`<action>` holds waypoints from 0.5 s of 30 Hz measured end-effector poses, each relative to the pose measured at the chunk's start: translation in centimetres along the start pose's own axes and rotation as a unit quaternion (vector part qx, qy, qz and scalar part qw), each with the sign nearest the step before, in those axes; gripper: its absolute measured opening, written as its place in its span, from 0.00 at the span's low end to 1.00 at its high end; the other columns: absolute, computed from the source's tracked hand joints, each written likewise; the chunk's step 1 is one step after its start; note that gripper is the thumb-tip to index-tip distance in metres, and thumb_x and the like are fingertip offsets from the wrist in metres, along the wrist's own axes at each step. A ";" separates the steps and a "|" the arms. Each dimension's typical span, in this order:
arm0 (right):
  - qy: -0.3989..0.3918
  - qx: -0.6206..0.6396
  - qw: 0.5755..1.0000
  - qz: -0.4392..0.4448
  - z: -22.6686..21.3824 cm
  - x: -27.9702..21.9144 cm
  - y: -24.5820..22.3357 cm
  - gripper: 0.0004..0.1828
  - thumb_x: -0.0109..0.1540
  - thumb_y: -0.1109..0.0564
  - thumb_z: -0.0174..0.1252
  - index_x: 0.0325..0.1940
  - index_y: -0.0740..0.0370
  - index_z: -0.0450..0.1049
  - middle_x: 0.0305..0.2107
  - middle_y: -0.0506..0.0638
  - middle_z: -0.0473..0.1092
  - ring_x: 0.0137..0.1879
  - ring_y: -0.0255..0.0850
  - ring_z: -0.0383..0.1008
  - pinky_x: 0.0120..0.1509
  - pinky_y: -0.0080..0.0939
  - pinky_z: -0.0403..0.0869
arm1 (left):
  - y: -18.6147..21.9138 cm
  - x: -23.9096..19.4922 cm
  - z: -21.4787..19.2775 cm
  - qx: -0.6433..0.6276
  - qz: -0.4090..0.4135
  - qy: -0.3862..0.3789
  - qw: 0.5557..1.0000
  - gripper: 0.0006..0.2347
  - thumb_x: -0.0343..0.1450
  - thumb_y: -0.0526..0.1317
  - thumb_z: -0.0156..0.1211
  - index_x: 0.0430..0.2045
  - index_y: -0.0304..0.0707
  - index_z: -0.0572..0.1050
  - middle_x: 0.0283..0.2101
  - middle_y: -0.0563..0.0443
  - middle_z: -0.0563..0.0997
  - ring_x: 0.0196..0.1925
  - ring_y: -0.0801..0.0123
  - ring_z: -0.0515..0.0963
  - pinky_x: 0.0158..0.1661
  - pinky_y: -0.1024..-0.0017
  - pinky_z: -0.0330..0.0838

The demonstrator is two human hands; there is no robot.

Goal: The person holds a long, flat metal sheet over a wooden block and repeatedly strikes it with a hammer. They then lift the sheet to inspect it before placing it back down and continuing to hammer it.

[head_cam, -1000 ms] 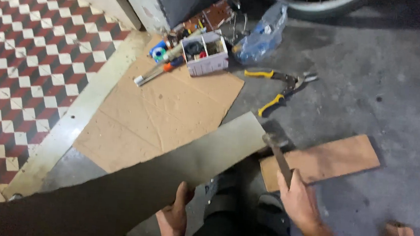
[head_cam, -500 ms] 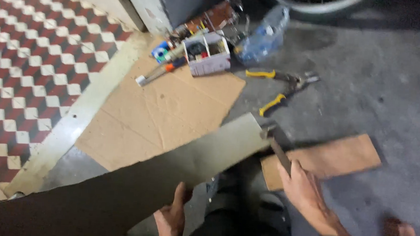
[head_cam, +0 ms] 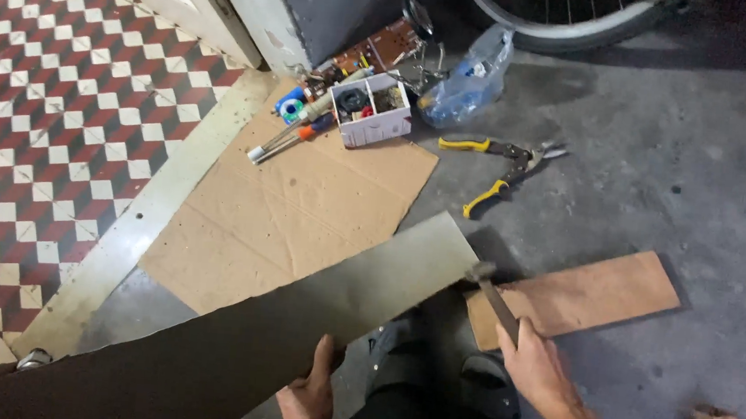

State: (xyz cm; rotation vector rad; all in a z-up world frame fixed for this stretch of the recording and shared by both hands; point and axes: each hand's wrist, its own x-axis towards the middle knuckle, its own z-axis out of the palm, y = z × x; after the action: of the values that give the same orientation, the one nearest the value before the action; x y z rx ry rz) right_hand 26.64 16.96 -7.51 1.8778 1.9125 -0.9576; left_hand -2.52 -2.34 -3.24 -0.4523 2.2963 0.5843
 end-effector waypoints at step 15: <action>0.196 0.028 0.974 -0.109 0.8 -0.1 -0.1 0.18 0.72 0.39 0.57 0.43 0.56 0.72 0.27 0.68 0.79 0.36 0.73 0.79 0.37 0.67 0.71 | 0.1 -0.7 0.4 -0.024 -0.005 0.000 1.000 0.32 0.73 0.65 0.66 0.45 0.24 0.86 0.43 0.31 0.91 0.55 0.47 0.86 0.53 0.54 0.69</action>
State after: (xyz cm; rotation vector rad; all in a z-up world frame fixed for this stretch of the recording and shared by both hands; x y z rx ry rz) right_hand 26.36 16.35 -8.03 2.0436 2.3816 -0.7450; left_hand -1.92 -1.94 -2.99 -0.4871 2.2834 0.6349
